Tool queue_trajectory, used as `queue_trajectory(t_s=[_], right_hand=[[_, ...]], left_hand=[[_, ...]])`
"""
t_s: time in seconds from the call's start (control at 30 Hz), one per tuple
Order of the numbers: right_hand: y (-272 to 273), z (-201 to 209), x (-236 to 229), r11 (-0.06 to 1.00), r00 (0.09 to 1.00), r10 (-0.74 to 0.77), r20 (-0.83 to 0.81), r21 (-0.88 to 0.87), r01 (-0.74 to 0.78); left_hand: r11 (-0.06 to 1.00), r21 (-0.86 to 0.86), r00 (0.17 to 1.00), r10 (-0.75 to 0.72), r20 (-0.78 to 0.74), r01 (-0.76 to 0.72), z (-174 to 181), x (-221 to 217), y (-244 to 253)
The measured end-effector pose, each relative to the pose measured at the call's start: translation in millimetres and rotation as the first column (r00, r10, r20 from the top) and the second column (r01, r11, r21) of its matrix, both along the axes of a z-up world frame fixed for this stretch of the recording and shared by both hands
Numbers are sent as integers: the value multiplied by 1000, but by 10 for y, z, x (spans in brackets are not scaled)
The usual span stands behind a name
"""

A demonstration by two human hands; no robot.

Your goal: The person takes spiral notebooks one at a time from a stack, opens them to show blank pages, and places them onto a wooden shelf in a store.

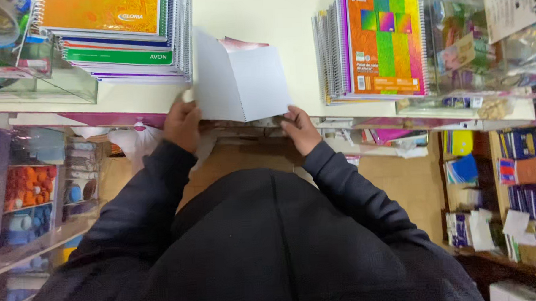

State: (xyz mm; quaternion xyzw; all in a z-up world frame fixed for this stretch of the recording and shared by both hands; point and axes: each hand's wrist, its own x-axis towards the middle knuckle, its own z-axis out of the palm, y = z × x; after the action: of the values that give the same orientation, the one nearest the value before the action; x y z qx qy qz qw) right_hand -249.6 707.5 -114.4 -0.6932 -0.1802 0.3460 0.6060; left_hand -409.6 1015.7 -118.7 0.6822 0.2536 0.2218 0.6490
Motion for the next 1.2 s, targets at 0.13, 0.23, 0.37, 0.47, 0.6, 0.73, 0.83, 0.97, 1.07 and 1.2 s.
queue_trajectory(t_s=[0.13, 0.23, 0.37, 0.47, 0.6, 0.73, 0.83, 0.97, 1.07, 1.2], right_hand=[[108, 44, -95, 970, 969, -239, -63, 30, 241], [190, 178, -78, 957, 957, -290, -31, -23, 289], [320, 344, -27, 939, 941, -339, 19, -52, 339], [355, 176, 80, 922, 922, -387, 4, 23, 386], [266, 160, 184, 917, 917, -398, 16, -12, 399], [232, 296, -62, 946, 935, -324, -142, -37, 322], [172, 225, -282, 966, 946, -257, -199, -37, 255], [89, 462, -643, 990, 983, -114, -144, 72, 125], [-221, 831, -820, 979, 997, -33, -64, 197, 45], [-863, 1053, -901, 939, 989, -24, 145, 342, -27]], left_hand=[[851, -472, 972, 227, -61, -229, 732, -330, -208], [824, -529, 974, 227, -19, -202, -151, -318, 148], [781, -623, 979, 105, 177, 29, -124, -113, -116], [963, -238, 989, -108, 97, 129, 235, -104, -87], [998, 40, 997, -56, -56, 58, 307, 15, -239], [838, -89, 782, -457, 424, 538, 346, 43, -319], [894, -134, 868, -366, 336, 428, -736, 236, -536], [843, -405, 925, -380, 18, 354, -1257, 398, -655], [629, -613, 869, -442, 223, 478, -153, 170, -1026], [691, -578, 894, -408, 185, 435, 430, 107, -1517]])
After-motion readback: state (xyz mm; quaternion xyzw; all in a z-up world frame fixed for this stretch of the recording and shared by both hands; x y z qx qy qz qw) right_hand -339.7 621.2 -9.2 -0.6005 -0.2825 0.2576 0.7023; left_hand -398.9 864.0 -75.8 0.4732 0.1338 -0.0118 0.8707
